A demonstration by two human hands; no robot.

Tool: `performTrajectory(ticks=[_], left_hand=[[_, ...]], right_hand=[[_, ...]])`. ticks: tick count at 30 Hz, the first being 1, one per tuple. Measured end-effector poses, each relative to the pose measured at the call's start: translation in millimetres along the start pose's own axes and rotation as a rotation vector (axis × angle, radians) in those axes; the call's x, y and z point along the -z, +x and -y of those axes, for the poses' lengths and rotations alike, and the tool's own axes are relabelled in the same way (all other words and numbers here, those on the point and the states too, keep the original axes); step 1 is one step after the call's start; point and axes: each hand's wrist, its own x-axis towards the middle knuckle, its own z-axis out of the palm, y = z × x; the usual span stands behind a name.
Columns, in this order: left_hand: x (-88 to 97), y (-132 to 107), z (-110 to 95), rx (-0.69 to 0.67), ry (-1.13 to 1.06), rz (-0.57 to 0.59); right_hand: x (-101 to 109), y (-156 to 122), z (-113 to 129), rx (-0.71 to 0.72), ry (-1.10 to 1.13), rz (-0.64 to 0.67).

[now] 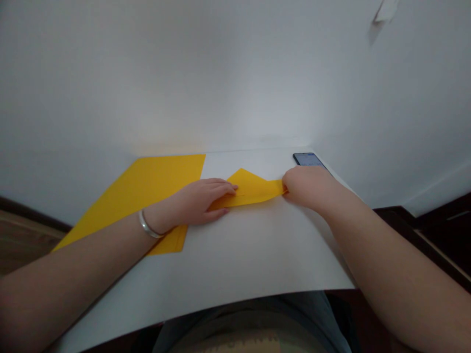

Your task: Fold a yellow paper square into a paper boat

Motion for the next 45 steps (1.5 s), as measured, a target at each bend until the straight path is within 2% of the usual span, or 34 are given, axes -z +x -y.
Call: performTrajectory(ticks=[3, 6, 9, 12, 20, 24, 27, 32, 36, 42, 45], left_hand=[[1.3, 0.7, -1.4, -0.039, 0.065, -0.010], [4.0, 3.1, -3.7, -0.057, 0.122, -0.037], [8.5, 6.8, -7.1, -0.047, 0.185, -0.039], [14.0, 9.3, -11.5, -0.013, 0.270, -0.033], [22.0, 9.8, -23.2, 0.088, 0.337, 0.033], [16.9, 11.0, -17.2, 0.156, 0.266, 0.029], [12.8, 11.5, -11.4, 0.181, 0.201, 0.000], [9.0, 13.3, -6.4, 0.183, 0.126, 0.009], [4.2, 15.8, 0.5, 0.169, 0.025, 0.031], [0.5, 18.9, 3.7, 0.422, -0.147, 0.068], [1.1, 20.9, 1.1, 0.482, -0.193, 0.090]], right_hand=[[2.1, -2.2, 2.7, 0.075, 0.058, -0.068], [7.0, -2.5, 10.9, 0.280, 0.161, -0.130], [11.2, 0.5, 22.4, 0.439, 0.238, -0.108], [12.3, 4.6, 30.7, 0.498, 0.282, -0.124], [16.3, 1.8, 31.7, 0.407, 0.237, -0.077], [15.5, 2.9, 33.0, 0.371, 0.265, -0.074], [13.4, 8.3, 35.5, 0.400, 0.254, -0.069], [14.7, 20.0, 38.7, 0.435, 0.234, 0.000], [19.4, 28.9, 39.5, 0.349, 0.257, 0.102], [17.4, 42.7, 37.5, 0.316, 0.382, 0.228], [14.4, 49.3, 35.8, 0.298, 0.403, 0.262]])
